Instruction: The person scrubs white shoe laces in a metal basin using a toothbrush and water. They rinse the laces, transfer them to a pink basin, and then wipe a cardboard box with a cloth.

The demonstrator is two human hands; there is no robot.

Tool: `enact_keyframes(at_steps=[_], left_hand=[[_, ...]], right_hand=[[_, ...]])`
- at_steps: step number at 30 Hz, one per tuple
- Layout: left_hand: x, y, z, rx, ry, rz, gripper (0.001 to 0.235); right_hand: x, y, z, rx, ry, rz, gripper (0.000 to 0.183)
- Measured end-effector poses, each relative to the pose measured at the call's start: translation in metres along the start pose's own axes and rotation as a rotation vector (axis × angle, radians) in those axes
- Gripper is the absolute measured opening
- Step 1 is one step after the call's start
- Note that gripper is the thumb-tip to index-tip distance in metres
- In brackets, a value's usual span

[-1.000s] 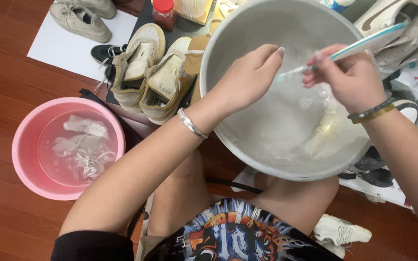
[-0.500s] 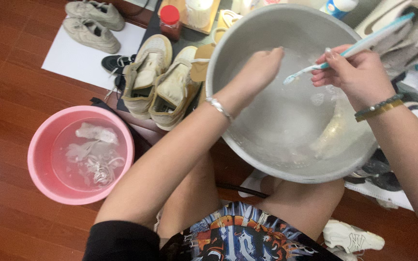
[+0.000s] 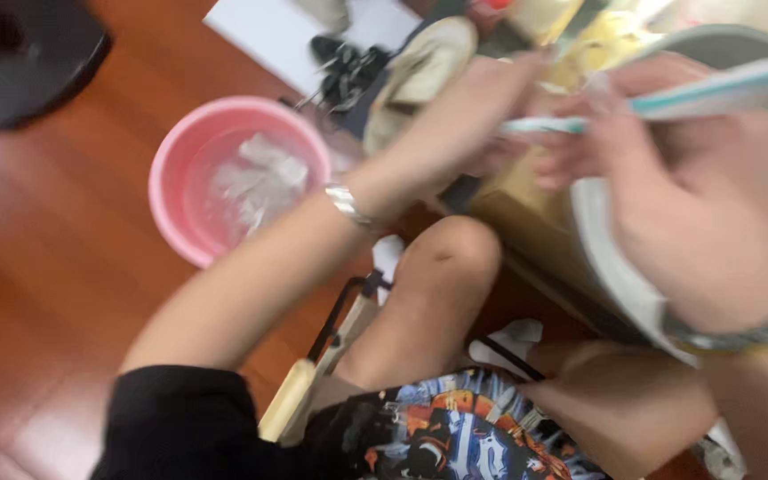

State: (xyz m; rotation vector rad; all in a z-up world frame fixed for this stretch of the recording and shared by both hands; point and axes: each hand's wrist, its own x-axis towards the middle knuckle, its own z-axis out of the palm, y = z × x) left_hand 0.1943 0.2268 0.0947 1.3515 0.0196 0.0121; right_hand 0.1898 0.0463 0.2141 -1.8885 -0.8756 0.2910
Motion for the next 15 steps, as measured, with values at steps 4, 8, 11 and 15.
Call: enact_keyframes(at_steps=[4, 8, 11, 15], left_hand=[[-0.1, -0.049, -0.136, -0.122, 0.194, -0.194, 0.048], [-0.163, -0.157, -0.239, 0.121, 0.428, -0.485, 0.044], [-0.198, -0.244, -0.289, -0.054, 0.426, -0.521, 0.048], [-0.201, -0.342, -0.327, -0.262, 0.352, -0.889, 0.052]], right_hand=[[0.042, 0.048, 0.149, 0.352, -0.207, 0.142, 0.024], [0.081, 0.161, 0.324, 0.331, -0.312, 0.401, 0.035], [0.079, 0.252, 0.425, 0.107, -0.347, 0.396, 0.033], [0.082, 0.359, 0.52, 0.107, -0.449, 0.703, 0.019]])
